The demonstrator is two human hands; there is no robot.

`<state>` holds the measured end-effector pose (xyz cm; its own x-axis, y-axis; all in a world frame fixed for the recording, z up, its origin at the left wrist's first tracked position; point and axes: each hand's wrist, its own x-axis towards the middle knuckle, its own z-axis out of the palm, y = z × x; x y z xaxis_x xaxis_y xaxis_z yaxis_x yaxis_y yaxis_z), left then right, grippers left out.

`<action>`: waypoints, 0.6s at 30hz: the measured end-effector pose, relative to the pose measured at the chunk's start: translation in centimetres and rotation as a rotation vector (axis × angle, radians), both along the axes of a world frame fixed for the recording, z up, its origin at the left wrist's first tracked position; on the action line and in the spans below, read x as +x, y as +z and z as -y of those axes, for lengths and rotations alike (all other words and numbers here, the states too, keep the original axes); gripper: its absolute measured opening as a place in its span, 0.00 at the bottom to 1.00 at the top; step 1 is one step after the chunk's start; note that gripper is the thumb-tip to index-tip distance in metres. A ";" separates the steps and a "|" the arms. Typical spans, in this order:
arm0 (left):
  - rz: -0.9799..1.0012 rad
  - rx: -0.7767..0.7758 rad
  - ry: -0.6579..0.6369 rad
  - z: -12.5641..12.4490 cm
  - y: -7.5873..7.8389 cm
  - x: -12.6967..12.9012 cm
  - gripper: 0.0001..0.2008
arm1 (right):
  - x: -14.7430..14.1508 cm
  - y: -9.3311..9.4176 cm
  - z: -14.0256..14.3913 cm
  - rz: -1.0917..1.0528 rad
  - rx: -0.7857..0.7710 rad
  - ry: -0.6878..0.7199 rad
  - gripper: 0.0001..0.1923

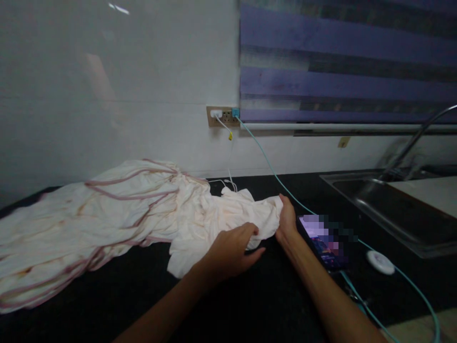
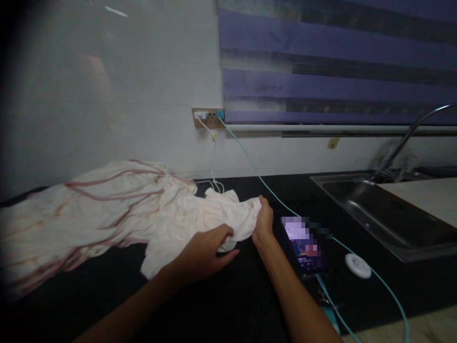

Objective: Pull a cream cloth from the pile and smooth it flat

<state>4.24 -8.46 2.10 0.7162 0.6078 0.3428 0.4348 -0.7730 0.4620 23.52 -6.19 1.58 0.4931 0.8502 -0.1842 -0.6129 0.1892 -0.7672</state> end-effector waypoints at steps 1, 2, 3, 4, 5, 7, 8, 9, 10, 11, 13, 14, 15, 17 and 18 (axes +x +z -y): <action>-0.012 0.014 0.040 -0.1 -0.5 0.3 0.18 | -0.1 0.2 0.2 -0.013 0.015 0.009 0.13; -0.014 0.041 0.088 -0.3 -1.1 0.5 0.22 | -0.2 0.4 0.3 -0.025 0.039 0.028 0.14; -0.011 0.072 0.135 -0.7 -1.5 0.6 0.26 | -0.3 0.6 0.4 -0.032 0.071 0.062 0.14; -0.007 0.101 0.176 -1.2 -1.9 0.5 0.29 | -0.5 0.8 0.5 -0.030 0.110 0.110 0.15; -0.004 0.124 0.206 -1.6 -2.2 0.4 0.32 | -0.7 1.0 0.6 -0.023 0.151 0.166 0.15; -0.020 0.147 0.248 -2.2 -2.5 0.0 0.33 | -1.1 1.2 0.9 -0.023 0.227 0.270 0.14; -0.034 0.152 0.265 -2.4 -2.4 -0.1 0.32 | -1.3 1.3 1.0 -0.033 0.260 0.313 0.14; -0.050 0.154 0.279 -2.6 -2.3 -0.2 0.29 | -1.5 1.4 1.1 -0.049 0.286 0.344 0.13; -0.067 0.153 0.292 -2.7 -2.2 -0.4 0.26 | -1.6 1.4 1.2 -0.067 0.306 0.364 0.12; -0.079 0.152 0.303 -2.8 -1.9 -0.5 0.21 | -1.7 1.5 1.3 -0.081 0.322 0.376 0.13; -0.067 0.150 0.318 -3.0 -1.3 -0.8 0.16 | -1.8 1.5 1.5 -0.085 0.349 0.388 0.13; -0.031 0.149 0.311 -3.2 -1.0 -0.9 0.16 | -1.7 1.6 1.5 -0.077 0.363 0.386 0.14; 0.031 0.140 0.293 -3.3 -0.8 -1.1 0.18 | -1.6 1.6 1.5 -0.068 0.375 0.377 0.14; 0.207 0.044 0.243 -3.5 -0.4 -1.5 0.18 | -1.2 1.6 1.3 -0.045 0.362 0.333 0.13; 0.303 -0.067 0.214 -3.5 -0.3 -1.7 0.16 | -1.0 1.5 1.2 -0.029 0.327 0.298 0.12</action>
<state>2.55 -4.92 1.80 0.4423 0.7612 0.4743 0.4191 -0.6430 0.6411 22.55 -7.34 3.05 0.2160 0.9704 0.1083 -0.6978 0.2310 -0.6780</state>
